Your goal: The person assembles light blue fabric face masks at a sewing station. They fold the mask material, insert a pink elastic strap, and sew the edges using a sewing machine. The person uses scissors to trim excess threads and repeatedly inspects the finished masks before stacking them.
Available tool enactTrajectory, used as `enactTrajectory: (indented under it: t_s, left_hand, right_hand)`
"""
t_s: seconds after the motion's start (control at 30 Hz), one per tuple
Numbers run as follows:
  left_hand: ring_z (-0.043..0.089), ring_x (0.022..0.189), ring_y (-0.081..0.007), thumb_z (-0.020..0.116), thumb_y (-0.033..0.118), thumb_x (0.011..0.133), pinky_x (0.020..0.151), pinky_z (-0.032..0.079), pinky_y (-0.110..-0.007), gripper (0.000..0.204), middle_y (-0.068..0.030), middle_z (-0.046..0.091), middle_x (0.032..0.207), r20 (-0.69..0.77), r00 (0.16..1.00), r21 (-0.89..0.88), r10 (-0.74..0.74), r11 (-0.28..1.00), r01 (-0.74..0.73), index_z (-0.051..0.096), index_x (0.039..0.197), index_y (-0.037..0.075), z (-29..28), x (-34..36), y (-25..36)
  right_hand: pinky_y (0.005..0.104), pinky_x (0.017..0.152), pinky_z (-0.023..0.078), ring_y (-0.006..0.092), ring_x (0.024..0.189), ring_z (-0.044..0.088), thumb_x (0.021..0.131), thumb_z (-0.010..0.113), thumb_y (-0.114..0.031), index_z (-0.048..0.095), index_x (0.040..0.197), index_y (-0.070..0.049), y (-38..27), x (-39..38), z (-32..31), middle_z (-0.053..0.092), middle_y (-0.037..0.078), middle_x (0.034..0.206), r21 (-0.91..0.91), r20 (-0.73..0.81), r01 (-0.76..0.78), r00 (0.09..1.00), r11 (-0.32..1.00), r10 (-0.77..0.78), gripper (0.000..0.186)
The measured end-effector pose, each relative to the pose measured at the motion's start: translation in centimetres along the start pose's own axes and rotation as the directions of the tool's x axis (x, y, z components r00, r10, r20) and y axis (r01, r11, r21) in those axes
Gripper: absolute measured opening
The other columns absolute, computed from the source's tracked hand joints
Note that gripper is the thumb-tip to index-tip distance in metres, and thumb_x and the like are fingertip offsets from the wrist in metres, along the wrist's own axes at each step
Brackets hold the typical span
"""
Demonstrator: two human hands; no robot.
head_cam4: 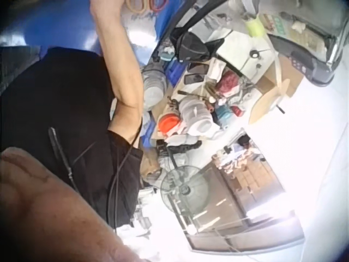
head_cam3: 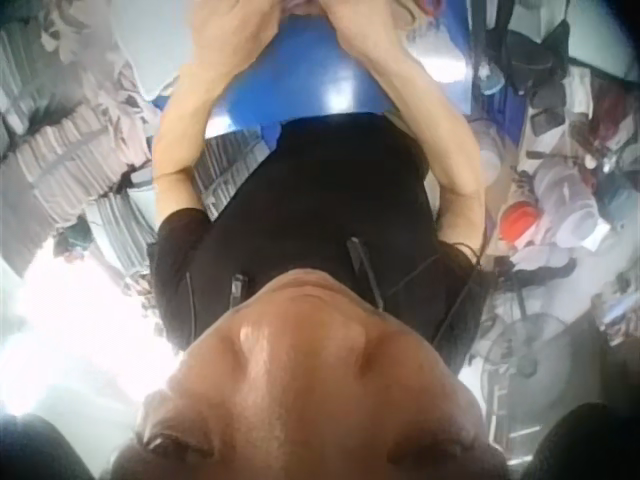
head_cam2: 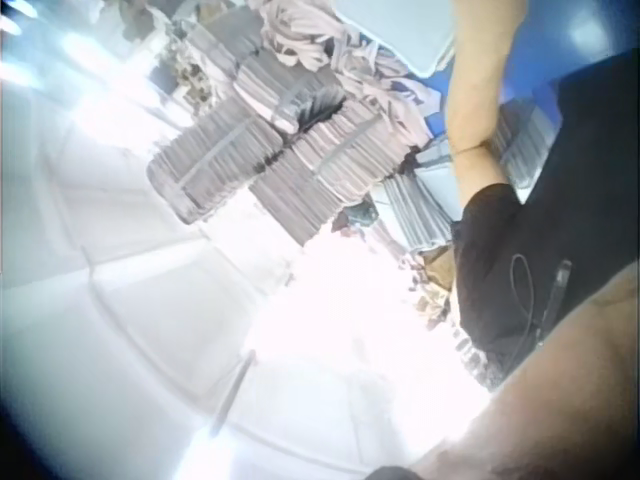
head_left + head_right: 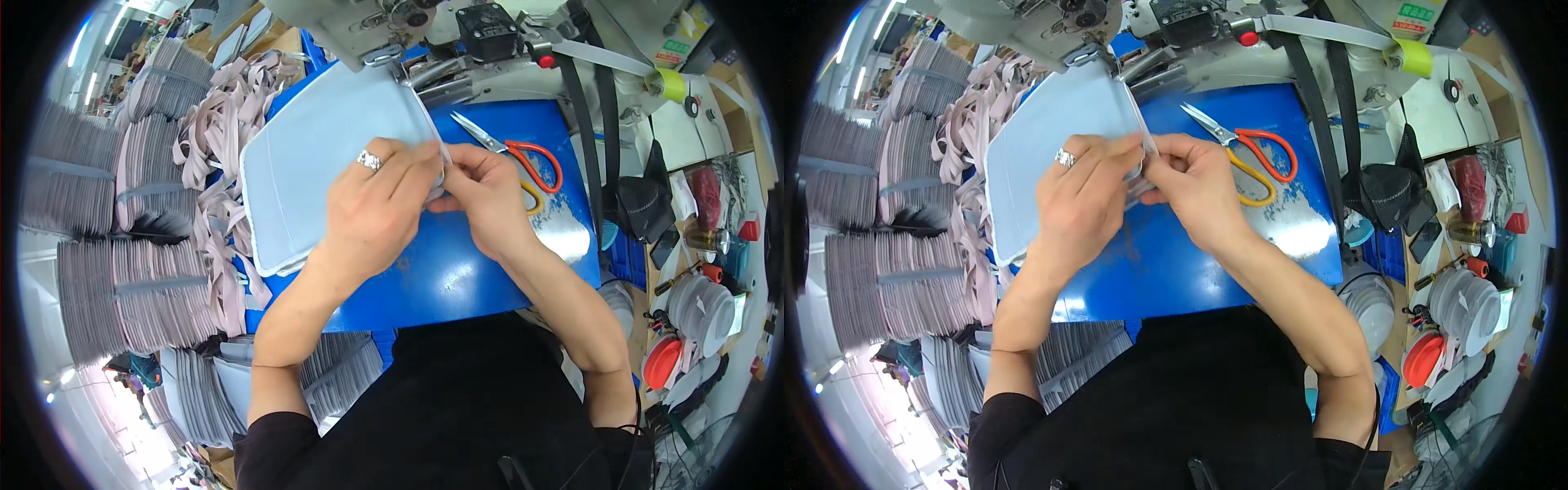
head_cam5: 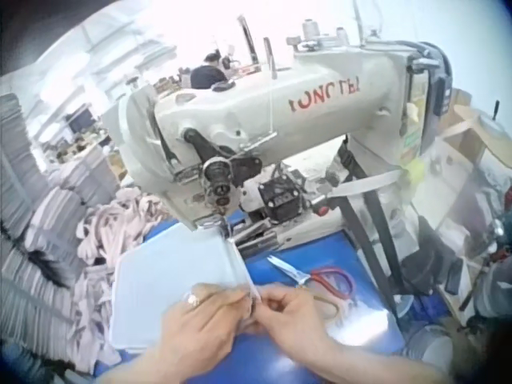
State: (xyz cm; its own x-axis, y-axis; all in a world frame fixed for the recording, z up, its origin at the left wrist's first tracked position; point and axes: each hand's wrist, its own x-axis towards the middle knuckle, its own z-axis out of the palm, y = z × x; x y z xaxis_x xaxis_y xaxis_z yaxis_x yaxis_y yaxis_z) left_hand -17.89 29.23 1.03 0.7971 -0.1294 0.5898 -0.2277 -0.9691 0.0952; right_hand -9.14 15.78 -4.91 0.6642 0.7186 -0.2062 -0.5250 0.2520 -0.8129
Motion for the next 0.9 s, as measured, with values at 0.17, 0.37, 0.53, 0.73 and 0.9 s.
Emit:
enactTrajectory:
  t_s: [0.17,0.37,0.53,0.73,0.9]
  left_hand:
    - [0.066,0.086,-0.0254,0.07,0.002,0.073,0.068,0.057,-0.035,0.024,-0.0088,0.072,0.1,0.047,0.993,0.051,0.106,0.993,-0.108,0.069,0.097,0.001,0.4,1.6,-3.6]
    - [0.067,0.088,-0.028,0.075,0.005,0.078,0.069,0.057,-0.039,0.022,-0.0091,0.07,0.095,0.088,0.993,0.068,0.076,0.994,-0.082,0.069,0.099,0.004,0.7,2.9,-6.5]
    - [0.069,0.088,-0.0302,0.082,0.011,0.076,0.071,0.058,-0.043,0.046,-0.0091,0.068,0.102,0.086,0.996,0.114,0.033,0.993,-0.043,0.07,0.12,0.012,-0.3,2.3,-7.7]
    - [0.07,0.079,-0.034,0.081,0.013,0.078,0.07,0.058,-0.045,0.084,-0.0115,0.064,0.088,0.4,0.863,0.258,-0.309,0.941,0.218,0.049,0.155,0.029,-3.3,-0.7,-9.2]
    - [0.066,0.067,-0.0361,0.07,0.009,0.088,0.065,0.056,-0.047,0.064,-0.0128,0.062,0.075,0.428,0.895,0.262,-0.127,0.965,0.011,0.058,0.148,0.029,-4.3,1.2,-6.5]
  right_hand:
    - [0.026,0.07,0.061,0.0086,0.082,0.069,0.097,0.065,-0.006,0.073,0.116,0.002,0.3,3.6,1.0,0.073,0.004,0.092,0.055,0.005,0.042,0.999,0.998,-0.043,0.022]
    - [0.0298,0.075,0.061,0.0118,0.085,0.07,0.097,0.07,-0.011,0.073,0.112,0.0,0.2,6.4,2.3,0.074,0.004,0.097,0.146,-0.072,0.066,0.996,0.987,-0.056,0.02]
    - [0.0298,0.076,0.06,0.0117,0.086,0.07,0.096,0.075,-0.014,0.073,0.103,-0.003,-0.3,6.7,3.3,0.073,0.004,0.097,0.058,-0.18,0.053,0.983,0.997,-0.042,0.014]
    - [0.0287,0.078,0.057,0.0124,0.087,0.068,0.09,0.077,-0.012,0.072,0.103,-0.002,-0.1,6.9,4.0,0.072,0.003,0.096,-0.017,-0.199,0.068,0.977,0.998,-0.07,0.018]
    - [0.0266,0.08,0.049,0.011,0.088,0.062,0.087,0.076,-0.011,0.069,0.111,0.0,0.3,6.1,4.9,0.068,0.003,0.097,-0.221,-0.262,0.126,0.948,0.967,-0.183,0.028]
